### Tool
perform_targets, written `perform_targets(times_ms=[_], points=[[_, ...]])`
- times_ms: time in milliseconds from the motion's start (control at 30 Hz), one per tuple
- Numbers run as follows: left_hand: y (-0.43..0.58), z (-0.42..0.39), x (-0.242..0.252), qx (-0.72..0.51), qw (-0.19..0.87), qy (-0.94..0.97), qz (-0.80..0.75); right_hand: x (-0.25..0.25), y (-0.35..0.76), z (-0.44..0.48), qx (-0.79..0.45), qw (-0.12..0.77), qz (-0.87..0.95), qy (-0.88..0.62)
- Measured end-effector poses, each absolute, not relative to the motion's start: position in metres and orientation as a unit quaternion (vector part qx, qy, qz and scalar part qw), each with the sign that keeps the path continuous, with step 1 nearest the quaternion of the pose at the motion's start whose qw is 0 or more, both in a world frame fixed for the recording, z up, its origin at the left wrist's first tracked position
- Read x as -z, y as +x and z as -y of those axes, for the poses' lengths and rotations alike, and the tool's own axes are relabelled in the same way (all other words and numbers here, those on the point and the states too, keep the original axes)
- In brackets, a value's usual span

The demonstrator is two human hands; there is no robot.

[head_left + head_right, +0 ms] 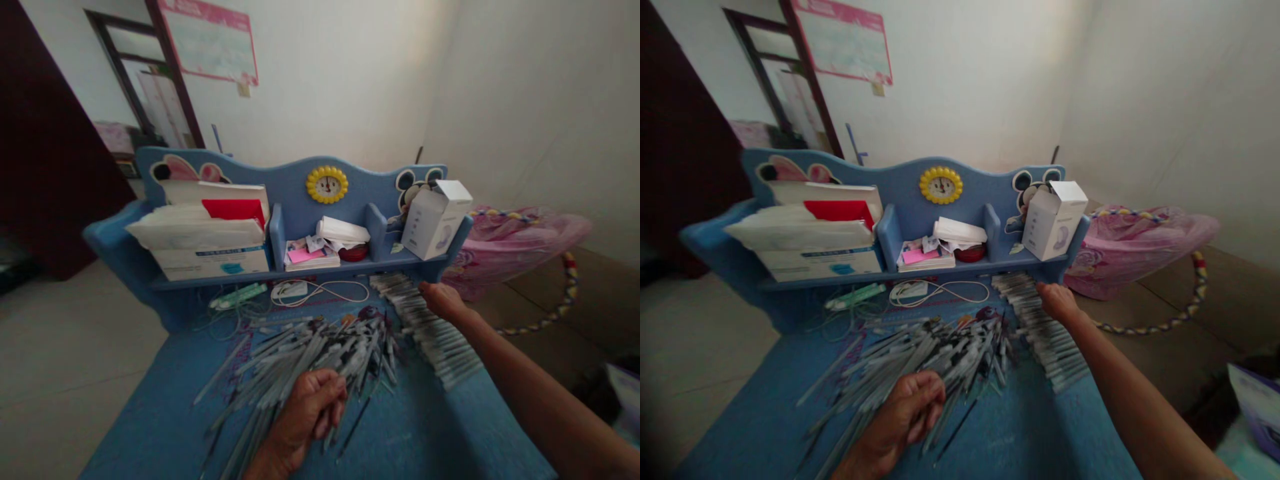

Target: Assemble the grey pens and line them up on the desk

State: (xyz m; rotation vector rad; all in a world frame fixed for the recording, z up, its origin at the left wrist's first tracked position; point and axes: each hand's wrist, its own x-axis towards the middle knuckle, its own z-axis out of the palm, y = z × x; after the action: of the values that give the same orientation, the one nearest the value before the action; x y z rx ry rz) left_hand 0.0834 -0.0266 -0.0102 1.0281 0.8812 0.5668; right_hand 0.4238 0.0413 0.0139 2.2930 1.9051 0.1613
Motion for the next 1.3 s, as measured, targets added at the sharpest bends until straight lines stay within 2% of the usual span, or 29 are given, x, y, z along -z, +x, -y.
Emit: perform_targets(times_ms=[333, 833, 1200, 1300], points=[[0.084, 0.027, 0.004, -0.257, 0.752, 0.445, -0.413, -0.010, 0.436, -0.061, -0.027, 0.137, -0.663, 0.736], [0.084, 0.027, 0.006, -0.262, 0.750, 0.448, -0.410, -0.008, 0.438, -0.061, -0.028, 0.146, -0.666, 0.731], [0.076, 0.023, 0.002, -0.315, 0.739, 0.436, -0.406, -0.025, 0.386, 0.006, -0.050, 0.038, -0.719, 0.693], [0.077, 0.023, 0.002, -0.320, 0.735, 0.437, -0.409, -0.018, 0.355, 0.042, -0.002, -0.064, -0.760, 0.647]])
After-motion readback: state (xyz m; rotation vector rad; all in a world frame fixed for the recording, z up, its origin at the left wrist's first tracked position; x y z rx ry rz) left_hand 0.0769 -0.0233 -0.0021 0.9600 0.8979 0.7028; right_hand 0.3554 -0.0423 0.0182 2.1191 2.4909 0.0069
